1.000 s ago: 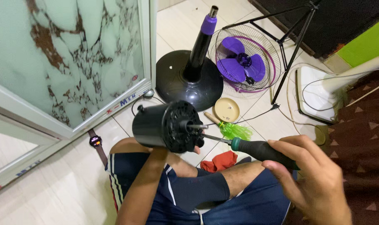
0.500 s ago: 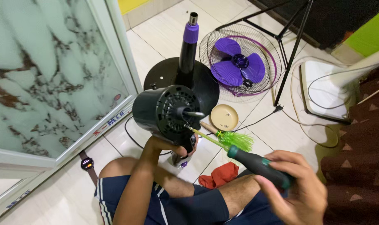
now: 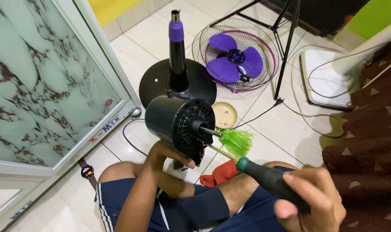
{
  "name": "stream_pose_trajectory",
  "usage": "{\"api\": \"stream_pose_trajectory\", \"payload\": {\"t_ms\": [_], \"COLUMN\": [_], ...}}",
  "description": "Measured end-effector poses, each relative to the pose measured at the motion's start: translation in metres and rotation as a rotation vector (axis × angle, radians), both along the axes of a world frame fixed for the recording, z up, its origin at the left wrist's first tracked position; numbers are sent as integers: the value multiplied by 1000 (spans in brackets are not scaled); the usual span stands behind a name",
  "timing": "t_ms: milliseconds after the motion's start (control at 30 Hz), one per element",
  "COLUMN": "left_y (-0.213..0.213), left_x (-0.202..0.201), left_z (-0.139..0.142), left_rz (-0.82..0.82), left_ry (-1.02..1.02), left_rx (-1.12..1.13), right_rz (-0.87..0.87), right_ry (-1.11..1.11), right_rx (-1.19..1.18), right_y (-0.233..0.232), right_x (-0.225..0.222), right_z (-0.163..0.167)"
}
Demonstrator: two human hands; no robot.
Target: The person sits on the floor servicing a standing fan. They hold the detached fan motor housing and use a screwdriver to unscrew and tighten screws on the rear motor cover, repositioning the housing repeatedly while working on different screws.
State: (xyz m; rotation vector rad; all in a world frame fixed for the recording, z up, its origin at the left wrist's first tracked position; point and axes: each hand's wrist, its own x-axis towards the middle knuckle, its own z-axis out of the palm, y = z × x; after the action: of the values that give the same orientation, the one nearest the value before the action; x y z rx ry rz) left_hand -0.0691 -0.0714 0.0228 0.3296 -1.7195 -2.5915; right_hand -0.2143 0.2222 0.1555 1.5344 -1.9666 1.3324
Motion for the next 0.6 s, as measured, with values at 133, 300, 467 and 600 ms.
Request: {"api": "stream_pose_trajectory", "payload": {"t_ms": [133, 300, 467, 600], "left_y": [-15, -11, -4, 0], "left_x": [-15, -21, -23, -27], "left_z": [-13, -40, -49, -47], "left_rz": [-206, -122, -89, -127], "left_ry": [43, -131, -165, -180], "left_rx": [-289, -453, -508, -583], "right_rz": [1, -178, -88, -4], "right_ry": [-141, 0, -126, -139], "right_rx": [116, 267, 170, 117], "right_y": [9, 12, 10, 13], "right_x": [5, 17, 23, 25], "right_z": [16, 31, 49, 56]}}
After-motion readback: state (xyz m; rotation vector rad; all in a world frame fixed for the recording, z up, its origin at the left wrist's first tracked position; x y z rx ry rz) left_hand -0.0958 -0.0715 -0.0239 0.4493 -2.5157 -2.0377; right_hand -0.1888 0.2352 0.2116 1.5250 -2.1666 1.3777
